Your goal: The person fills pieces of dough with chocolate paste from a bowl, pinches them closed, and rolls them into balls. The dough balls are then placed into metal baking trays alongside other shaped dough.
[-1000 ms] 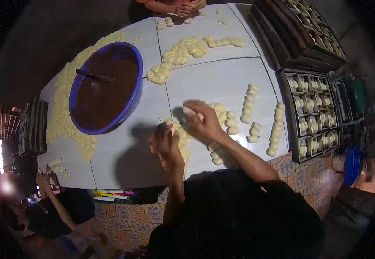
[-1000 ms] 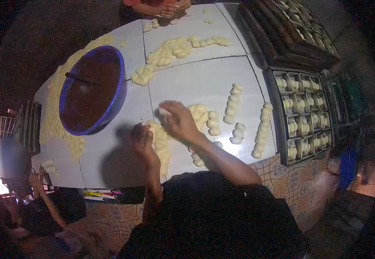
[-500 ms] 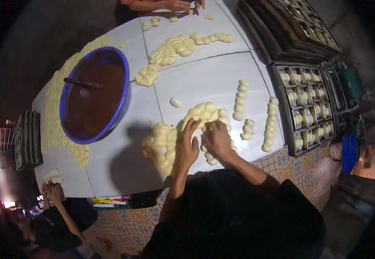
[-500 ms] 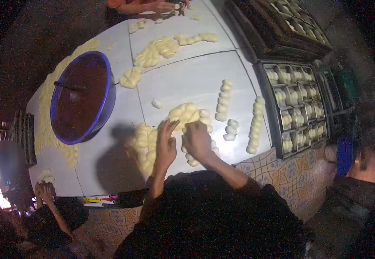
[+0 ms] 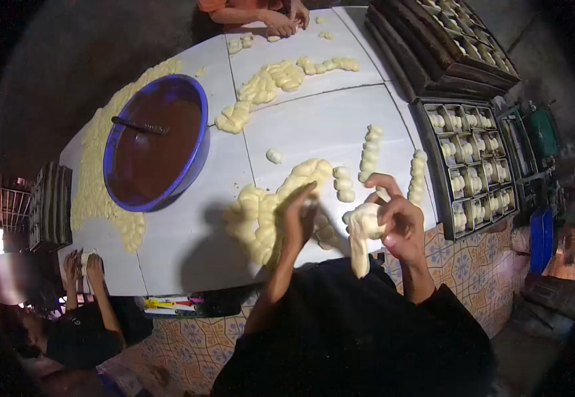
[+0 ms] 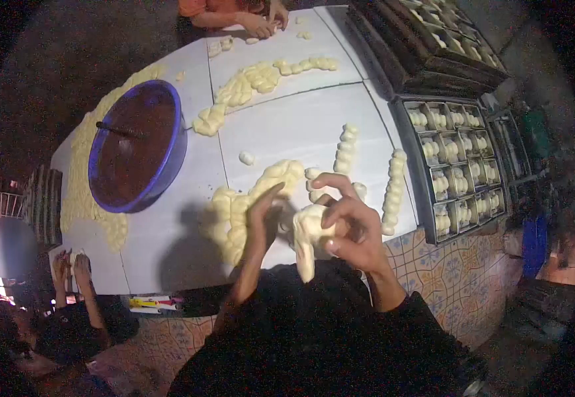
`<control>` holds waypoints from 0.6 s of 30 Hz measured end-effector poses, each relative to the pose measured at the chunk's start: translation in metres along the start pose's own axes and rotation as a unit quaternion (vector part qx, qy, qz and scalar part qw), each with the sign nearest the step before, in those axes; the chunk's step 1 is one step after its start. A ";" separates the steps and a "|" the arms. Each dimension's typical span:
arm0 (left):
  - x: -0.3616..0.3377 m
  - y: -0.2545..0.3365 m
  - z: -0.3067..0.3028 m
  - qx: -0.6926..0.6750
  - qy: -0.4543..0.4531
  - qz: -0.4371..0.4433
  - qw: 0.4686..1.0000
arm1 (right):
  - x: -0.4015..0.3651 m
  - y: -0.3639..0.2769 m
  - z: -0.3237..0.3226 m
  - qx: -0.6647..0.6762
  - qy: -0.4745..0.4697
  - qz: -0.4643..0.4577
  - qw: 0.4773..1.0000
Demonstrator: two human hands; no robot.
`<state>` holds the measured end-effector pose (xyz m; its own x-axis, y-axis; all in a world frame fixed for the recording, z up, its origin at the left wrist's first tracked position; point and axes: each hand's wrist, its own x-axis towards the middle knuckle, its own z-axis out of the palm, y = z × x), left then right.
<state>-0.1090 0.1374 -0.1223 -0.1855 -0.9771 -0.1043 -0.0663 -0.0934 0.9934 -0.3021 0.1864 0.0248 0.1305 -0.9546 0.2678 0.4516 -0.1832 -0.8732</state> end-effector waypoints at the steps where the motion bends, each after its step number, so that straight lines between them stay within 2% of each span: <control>1: -0.010 0.022 0.002 -0.065 0.030 0.095 0.993 | 0.002 0.000 -0.004 0.017 -0.010 0.018 1.000; 3: -0.025 0.058 -0.007 -0.148 -0.082 0.163 0.972 | 0.005 0.015 -0.005 -0.065 -0.050 0.035 0.996; 4: -0.036 0.070 -0.005 -0.197 -0.141 0.134 0.961 | 0.006 0.020 0.003 -0.104 -0.065 0.044 0.991; 5: -0.047 0.080 -0.004 -0.244 -0.195 0.105 0.944 | 0.006 0.025 0.011 -0.094 -0.082 0.091 0.988; 6: -0.052 0.089 -0.006 -0.076 -0.175 0.118 0.975 | 0.005 0.034 0.015 -0.084 -0.072 0.085 0.990; 7: -0.061 0.070 -0.008 0.026 -0.117 0.053 0.991 | 0.006 0.040 0.018 -0.074 -0.063 0.077 0.992; 9: -0.061 0.064 -0.024 0.035 -0.164 -0.135 0.977 | 0.015 0.037 0.009 -0.017 -0.002 0.041 0.999; 10: -0.066 0.060 -0.033 -0.023 -0.124 -0.114 0.985 | 0.020 0.025 0.011 0.103 0.023 0.077 0.991; 13: -0.082 0.037 -0.057 -0.183 -0.026 -0.055 0.981 | 0.020 0.031 0.006 0.202 -0.013 0.034 0.979; 15: -0.081 0.005 -0.063 -0.303 0.007 0.064 0.951 | 0.017 0.043 0.007 0.254 0.004 0.034 0.966; 16: -0.082 -0.002 -0.066 -0.405 0.049 0.058 0.911 | 0.018 0.047 0.009 0.281 0.011 0.033 0.959; 18: -0.086 -0.008 -0.072 -0.591 0.131 0.044 0.795 | 0.025 0.052 0.000 0.426 0.019 0.071 0.902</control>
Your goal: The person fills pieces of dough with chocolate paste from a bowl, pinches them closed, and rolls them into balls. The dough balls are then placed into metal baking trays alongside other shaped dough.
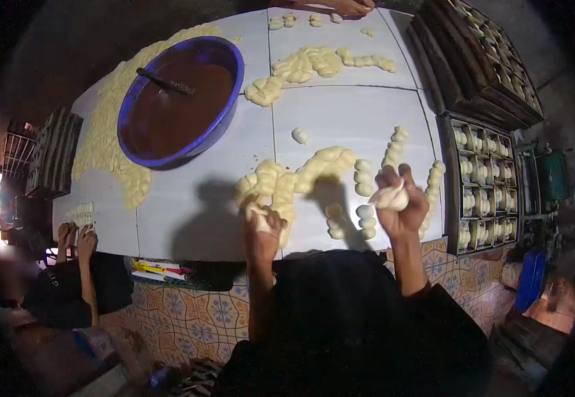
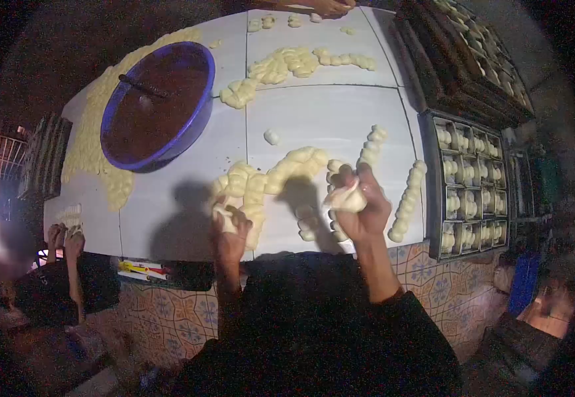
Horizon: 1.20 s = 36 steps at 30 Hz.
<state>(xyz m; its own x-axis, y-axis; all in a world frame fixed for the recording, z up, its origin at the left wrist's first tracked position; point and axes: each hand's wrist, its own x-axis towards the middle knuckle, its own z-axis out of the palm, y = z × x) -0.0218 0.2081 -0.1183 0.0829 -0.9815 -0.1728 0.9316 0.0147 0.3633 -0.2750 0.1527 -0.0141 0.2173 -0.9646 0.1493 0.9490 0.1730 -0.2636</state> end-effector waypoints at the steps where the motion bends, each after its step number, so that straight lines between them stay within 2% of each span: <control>1: -0.002 0.007 -0.003 0.054 0.013 0.015 0.998 | 0.006 -0.004 -0.015 0.055 -0.004 0.015 0.998; 2: -0.002 0.014 -0.005 0.107 0.023 0.031 0.993 | 0.012 -0.003 -0.035 0.073 -0.029 0.049 0.996; 3: -0.003 0.017 -0.007 0.159 0.034 0.043 0.986 | 0.010 0.002 -0.051 -0.047 0.091 0.106 0.989; 4: -0.004 0.016 -0.004 0.154 0.032 0.020 0.987 | 0.011 0.015 -0.068 -0.260 0.094 0.216 0.936; 5: -0.001 0.016 0.002 0.148 0.029 0.000 0.989 | 0.016 0.030 -0.077 -0.457 0.090 0.314 0.827; 6: 0.003 0.017 0.008 0.144 0.025 -0.018 0.989 | 0.009 0.042 -0.074 -0.675 0.014 0.262 0.690; 9: 0.004 0.009 0.022 0.092 -0.026 -0.054 0.994 | 0.000 0.054 -0.034 -0.818 -0.073 0.108 0.560; 11: 0.006 0.001 0.039 0.031 0.021 -0.119 0.992 | 0.004 0.054 -0.014 -0.721 -0.031 0.149 0.676; 12: 0.010 -0.007 0.027 -0.075 -0.081 -0.157 0.982 | 0.004 0.056 -0.007 -0.764 -0.113 0.071 0.632; 13: 0.016 -0.011 0.038 -0.179 -0.185 -0.191 0.947 | 0.005 0.059 0.003 -0.721 -0.155 0.100 0.668; 14: 0.006 -0.021 0.053 -0.032 -0.065 -0.147 0.986 | 0.005 0.064 -0.005 -0.721 -0.189 0.079 0.662; 15: 0.004 -0.025 0.068 0.044 -0.017 -0.177 0.983 | 0.003 0.068 -0.015 -0.721 -0.221 0.058 0.654; 16: 0.007 -0.032 0.060 0.045 -0.043 -0.168 0.984 | 0.005 0.067 -0.018 -0.711 -0.173 0.066 0.678; 17: 0.011 -0.039 0.054 0.045 -0.070 -0.155 0.984 | 0.008 0.066 -0.025 -0.699 -0.138 0.020 0.702; 19: 0.007 -0.043 0.070 0.272 0.029 -0.004 0.962 | 0.014 0.064 -0.014 -0.657 0.030 0.004 0.753; 20: 0.006 -0.040 0.071 0.365 -0.037 0.071 0.927 | 0.018 0.066 -0.010 -0.592 0.066 -0.016 0.803; 23: 0.007 -0.042 0.058 0.502 -0.058 0.110 0.856 | 0.015 0.074 -0.001 -0.576 0.112 0.025 0.810; 24: 0.004 -0.051 0.067 0.460 0.045 0.153 0.873 | 0.015 0.076 -0.002 -0.636 0.078 0.016 0.768; 27: 0.005 -0.052 0.053 0.500 0.093 0.140 0.850 | 0.030 0.076 -0.045 -0.666 -0.003 -0.003 0.746; 28: 0.008 -0.051 0.047 0.541 0.046 0.137 0.829 | 0.034 0.074 -0.027 -0.643 -0.020 0.012 0.766; 29: 0.009 -0.051 0.044 0.376 0.043 0.070 0.923 | 0.038 0.073 -0.008 -0.619 -0.036 0.027 0.784; 30: 0.012 -0.046 0.055 0.198 0.038 0.000 0.980 | 0.036 0.079 -0.016 -0.610 -0.097 0.024 0.786; 31: 0.014 -0.043 0.061 0.011 0.030 -0.072 0.997 | 0.036 0.083 -0.020 -0.600 -0.156 0.019 0.784; 32: 0.016 -0.041 0.057 -0.027 0.091 -0.132 0.987 | 0.038 0.083 -0.024 -0.644 -0.171 0.010 0.746; 33: 0.021 -0.041 0.059 -0.080 0.052 -0.144 0.985 | 0.044 0.081 -0.029 -0.676 -0.186 0.023 0.713; 35: 0.030 -0.036 0.062 -0.178 -0.026 -0.166 0.970 | 0.046 0.077 -0.030 -0.464 -0.074 0.183 0.864; 36: 0.040 -0.020 0.099 -0.026 -0.111 -0.152 0.982 | 0.053 0.068 -0.052 -0.437 -0.116 0.204 0.868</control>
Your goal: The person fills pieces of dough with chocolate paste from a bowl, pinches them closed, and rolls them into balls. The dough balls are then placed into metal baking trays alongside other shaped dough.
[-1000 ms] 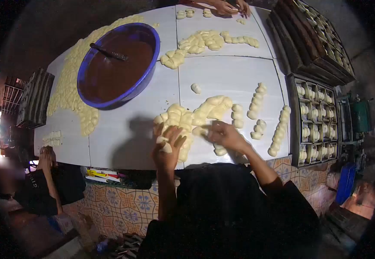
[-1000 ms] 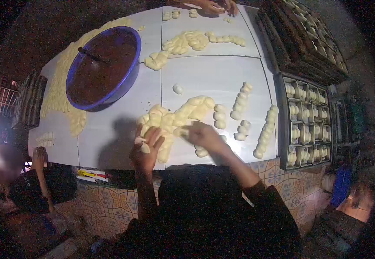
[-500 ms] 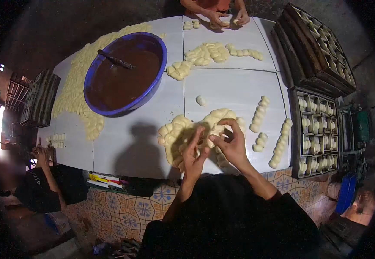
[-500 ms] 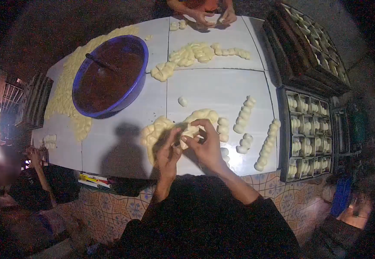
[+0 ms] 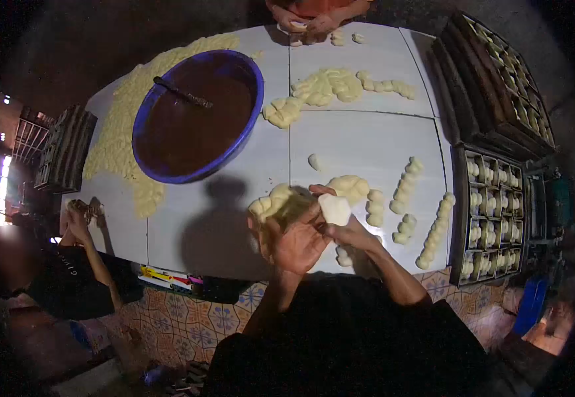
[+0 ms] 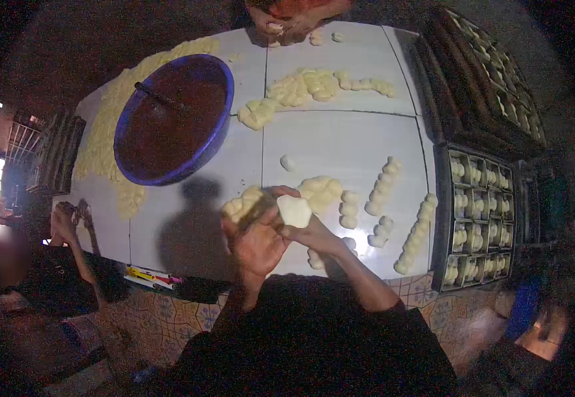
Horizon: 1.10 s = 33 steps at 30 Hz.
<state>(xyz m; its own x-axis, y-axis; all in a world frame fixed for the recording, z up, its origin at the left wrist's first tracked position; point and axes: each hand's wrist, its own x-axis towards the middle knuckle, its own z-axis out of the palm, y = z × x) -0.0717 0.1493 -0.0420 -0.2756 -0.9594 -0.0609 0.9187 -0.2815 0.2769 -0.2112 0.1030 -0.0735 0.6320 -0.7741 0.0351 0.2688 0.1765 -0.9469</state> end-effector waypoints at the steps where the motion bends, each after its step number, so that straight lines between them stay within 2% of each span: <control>1: 0.011 0.020 0.005 0.049 0.090 -0.078 0.992 | -0.001 0.005 -0.005 0.013 -0.011 0.013 1.000; 3: 0.042 0.063 -0.016 0.137 -0.112 0.010 0.984 | -0.004 0.023 -0.013 0.048 -0.032 0.029 0.998; 4: 0.061 0.090 -0.017 0.223 -0.009 0.081 0.971 | 0.002 0.011 -0.006 0.002 -0.012 -0.015 1.000; 5: 0.086 0.130 -0.030 0.358 0.012 0.175 0.917 | 0.002 0.005 -0.003 0.032 -0.005 -0.001 0.999; 6: 0.112 0.164 -0.031 0.500 0.271 0.228 0.791 | 0.003 0.005 -0.001 0.061 0.007 0.004 0.998; 7: 0.130 0.193 -0.039 0.702 0.198 0.345 0.591 | 0.001 0.005 0.001 0.090 0.019 0.009 0.996; 8: 0.144 0.214 -0.050 0.791 0.283 0.257 0.477 | 0.000 0.015 -0.002 0.071 0.020 -0.003 0.997; 10: 0.149 0.222 -0.044 0.821 0.297 0.209 0.440 | 0.003 0.030 -0.006 0.027 0.014 -0.044 0.999; 11: 0.151 0.224 -0.042 0.835 0.303 0.183 0.421 | 0.000 0.033 -0.008 0.024 0.029 -0.003 0.999; 13: 0.154 0.223 -0.041 0.861 0.309 0.130 0.382 | 0.000 0.045 -0.011 0.021 0.039 -0.032 0.999; 15: 0.140 0.211 -0.044 0.882 0.317 0.062 0.343 | 0.001 0.048 -0.014 0.035 0.076 -0.008 0.996; 17: 0.112 0.172 -0.040 0.848 0.266 0.181 0.420 | 0.002 0.058 -0.011 0.058 0.128 0.002 0.990; 19: 0.095 0.133 -0.038 0.716 0.286 0.182 0.610 | 0.009 0.031 -0.002 0.116 0.157 0.061 0.979; 20: 0.077 0.108 -0.020 0.577 0.257 0.113 0.767 | 0.015 0.031 -0.002 0.234 0.164 0.099 0.953; 21: 0.066 0.092 -0.015 0.445 0.224 0.050 0.866 | 0.020 0.033 -0.002 0.350 0.169 0.134 0.912; 22: 0.055 0.075 -0.009 0.303 0.212 -0.022 0.929 | 0.019 0.038 -0.001 0.460 0.172 0.165 0.855; 23: 0.050 0.063 -0.012 0.192 0.204 -0.082 0.957 | 0.017 0.059 -0.008 0.472 0.164 0.153 0.853; 25: 0.037 0.036 -0.004 0.183 0.340 -0.001 0.922 | 0.014 0.046 0.002 0.308 0.254 0.146 0.905; 26: 0.028 0.028 -0.006 0.194 0.333 0.011 0.923 | 0.010 0.036 0.004 0.243 0.290 0.180 0.908; 27: 0.021 0.021 -0.011 0.205 0.323 0.026 0.923 | 0.007 0.030 0.009 0.079 0.294 0.105 0.947; 28: 0.015 0.014 -0.015 0.214 0.315 0.042 0.924 | 0.005 0.024 0.014 -0.089 0.286 0.027 0.954; 29: 0.010 0.008 -0.017 0.223 0.309 0.057 0.923 | -0.001 0.018 0.021 -0.252 0.268 -0.050 0.929; 30: 0.008 0.005 -0.007 0.218 0.338 0.059 0.914 | -0.006 0.006 0.025 -0.294 0.220 -0.050 0.929; 31: 0.003 0.005 -0.008 0.327 0.298 0.040 0.896 | -0.010 0.015 0.018 -0.369 0.182 -0.094 0.906; 33: -0.007 0.007 -0.012 0.531 0.205 -0.001 0.822 | -0.014 0.016 0.009 -0.396 0.146 -0.138 0.896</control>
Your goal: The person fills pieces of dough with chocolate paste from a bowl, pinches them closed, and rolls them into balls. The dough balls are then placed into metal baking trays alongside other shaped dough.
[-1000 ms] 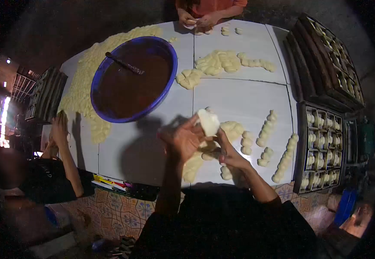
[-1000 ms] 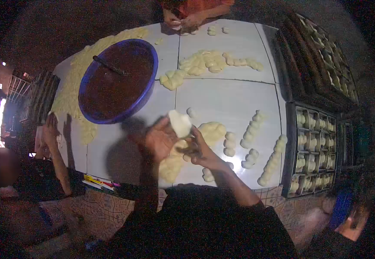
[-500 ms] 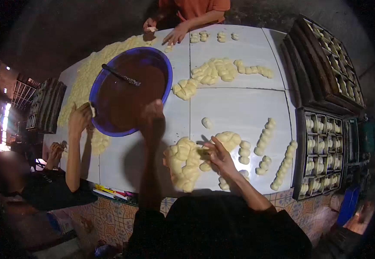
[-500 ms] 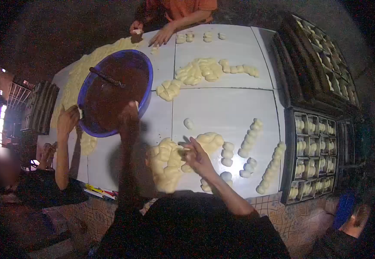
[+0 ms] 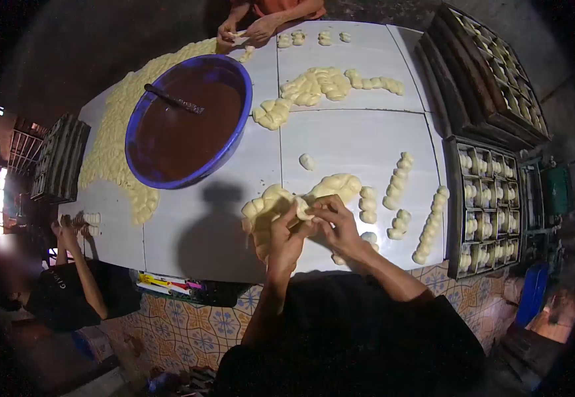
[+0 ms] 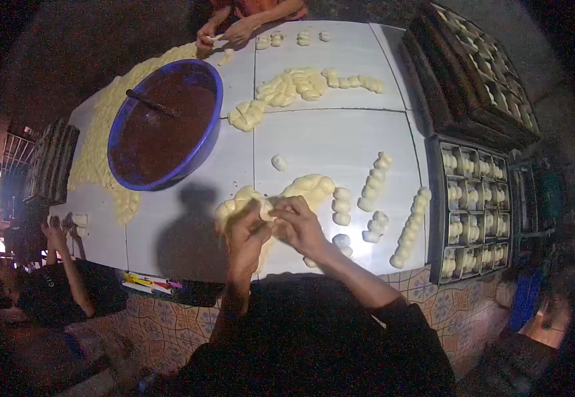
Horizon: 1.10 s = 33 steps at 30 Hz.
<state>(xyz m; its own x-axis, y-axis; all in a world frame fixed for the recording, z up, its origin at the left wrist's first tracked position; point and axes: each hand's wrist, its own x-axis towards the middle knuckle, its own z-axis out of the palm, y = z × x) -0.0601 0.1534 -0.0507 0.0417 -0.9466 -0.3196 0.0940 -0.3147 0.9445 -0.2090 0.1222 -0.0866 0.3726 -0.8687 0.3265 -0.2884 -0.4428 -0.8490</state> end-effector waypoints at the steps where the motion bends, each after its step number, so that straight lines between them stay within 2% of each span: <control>1: 0.000 -0.008 0.001 -0.009 0.003 0.001 1.000 | 0.001 0.000 -0.005 0.040 0.017 0.015 0.999; 3: -0.004 -0.013 0.006 -0.041 -0.004 0.025 0.999 | 0.004 -0.006 -0.013 0.122 0.051 0.047 0.990; 4: -0.006 -0.016 0.007 -0.058 -0.008 0.036 0.998 | 0.005 -0.015 -0.014 0.217 0.098 0.111 0.965; 8: 0.001 -0.034 0.005 -0.053 0.014 0.025 0.998 | 0.004 -0.029 -0.022 0.119 0.004 0.055 0.991; 9: 0.000 -0.027 0.006 -0.070 0.025 -0.029 0.997 | 0.002 -0.033 -0.021 0.084 -0.020 0.036 0.996; 12: -0.004 -0.020 0.023 -0.120 0.098 -0.024 0.988 | -0.007 -0.021 -0.025 0.145 -0.067 0.245 0.956; 13: -0.001 -0.025 0.023 -0.107 0.102 -0.038 0.988 | -0.007 -0.018 -0.022 0.190 -0.066 0.278 0.939; 16: 0.010 -0.043 0.012 0.045 0.065 0.019 0.997 | 0.007 -0.021 -0.016 0.109 0.004 0.166 0.980; 17: 0.013 -0.044 0.009 0.007 0.046 0.076 0.996 | 0.009 -0.012 -0.019 0.056 -0.049 0.138 0.988; 18: 0.014 -0.039 0.007 -0.030 0.026 0.133 0.990 | 0.013 -0.004 -0.021 0.191 -0.141 0.271 0.933; 19: 0.013 -0.030 0.009 -0.064 0.030 0.125 0.990 | 0.018 0.001 -0.027 0.292 -0.207 0.344 0.868; 20: 0.011 -0.019 0.011 -0.097 0.034 0.116 0.988 | 0.023 0.004 -0.030 0.386 -0.268 0.409 0.782; 21: 0.013 -0.009 0.008 -0.141 -0.033 0.127 0.981 | 0.027 0.016 -0.024 0.357 -0.254 0.291 0.851; 23: 0.021 -0.018 0.009 0.021 0.100 0.223 0.969 | 0.052 0.027 -0.018 0.262 -0.153 0.262 0.916; 24: 0.026 -0.026 0.008 0.103 0.163 0.267 0.944 | 0.068 0.038 -0.016 0.210 -0.111 0.247 0.939; 25: 0.032 -0.024 0.007 0.042 0.186 0.237 0.953 | 0.083 0.041 -0.008 0.179 0.000 0.249 0.952; 26: 0.028 -0.021 0.007 -0.050 0.193 0.169 0.965 | 0.098 0.046 -0.002 0.144 0.111 0.248 0.952; 28: 0.029 -0.027 -0.003 -0.049 0.200 0.122 0.971 | 0.104 0.144 0.011 0.229 0.073 0.241 0.940; 29: 0.028 -0.030 -0.007 -0.001 0.214 0.127 0.969 | 0.106 0.147 0.006 0.168 0.050 0.258 0.950; 30: 0.021 -0.017 -0.011 0.074 0.224 0.225 0.945 | 0.110 0.144 0.004 0.144 0.103 0.214 0.961; 32: 0.023 -0.037 -0.028 0.004 0.244 0.165 0.956 | 0.105 0.138 0.006 0.098 0.202 0.129 0.966; 33: 0.022 -0.043 -0.030 -0.024 0.249 0.159 0.955 | 0.106 0.138 0.002 0.069 0.165 0.123 0.976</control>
<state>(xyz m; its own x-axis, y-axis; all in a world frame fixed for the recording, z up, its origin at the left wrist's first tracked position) -0.0337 0.1477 -0.1004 0.5419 -0.8401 -0.0250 0.0437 -0.0015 0.9990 -0.2072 -0.0307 -0.1703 -0.0033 -0.9795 0.2013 -0.2031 -0.1964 -0.9593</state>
